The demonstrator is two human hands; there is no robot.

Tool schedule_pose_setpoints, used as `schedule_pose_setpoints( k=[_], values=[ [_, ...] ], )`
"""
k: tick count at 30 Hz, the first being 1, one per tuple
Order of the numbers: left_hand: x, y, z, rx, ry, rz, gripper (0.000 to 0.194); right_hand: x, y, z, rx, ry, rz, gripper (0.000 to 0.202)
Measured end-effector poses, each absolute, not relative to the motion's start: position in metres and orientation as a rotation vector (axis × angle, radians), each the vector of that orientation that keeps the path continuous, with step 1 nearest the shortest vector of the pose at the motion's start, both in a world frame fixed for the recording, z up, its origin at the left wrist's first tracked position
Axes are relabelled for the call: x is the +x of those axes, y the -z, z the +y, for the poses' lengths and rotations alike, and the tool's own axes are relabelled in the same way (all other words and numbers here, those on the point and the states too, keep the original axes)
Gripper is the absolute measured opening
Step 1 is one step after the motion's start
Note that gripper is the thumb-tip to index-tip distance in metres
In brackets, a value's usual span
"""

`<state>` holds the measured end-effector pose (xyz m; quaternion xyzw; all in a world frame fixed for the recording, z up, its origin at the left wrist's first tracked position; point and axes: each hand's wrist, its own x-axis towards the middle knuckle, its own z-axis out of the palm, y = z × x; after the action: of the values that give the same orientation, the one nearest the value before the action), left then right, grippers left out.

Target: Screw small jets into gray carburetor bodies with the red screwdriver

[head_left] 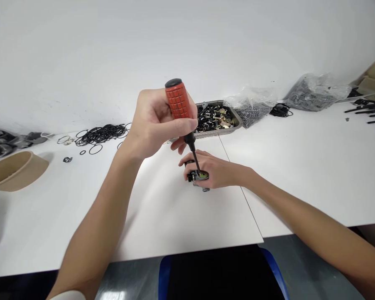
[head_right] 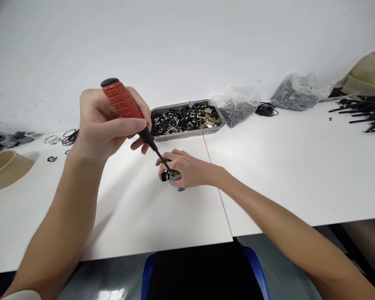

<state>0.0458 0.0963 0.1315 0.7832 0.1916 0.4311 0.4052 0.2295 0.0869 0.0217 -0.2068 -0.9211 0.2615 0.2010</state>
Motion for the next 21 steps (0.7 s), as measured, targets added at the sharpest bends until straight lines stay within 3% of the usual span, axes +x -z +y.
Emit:
schedule_pose_setpoints(
  k=[21],
  values=[
    [0.0496, -0.1285, 0.101, 1.972, -1.076, 0.495, 0.008, 0.2275, -0.0256, 0.0855, -0.606, -0.776, -2.547, 0.03]
  ],
)
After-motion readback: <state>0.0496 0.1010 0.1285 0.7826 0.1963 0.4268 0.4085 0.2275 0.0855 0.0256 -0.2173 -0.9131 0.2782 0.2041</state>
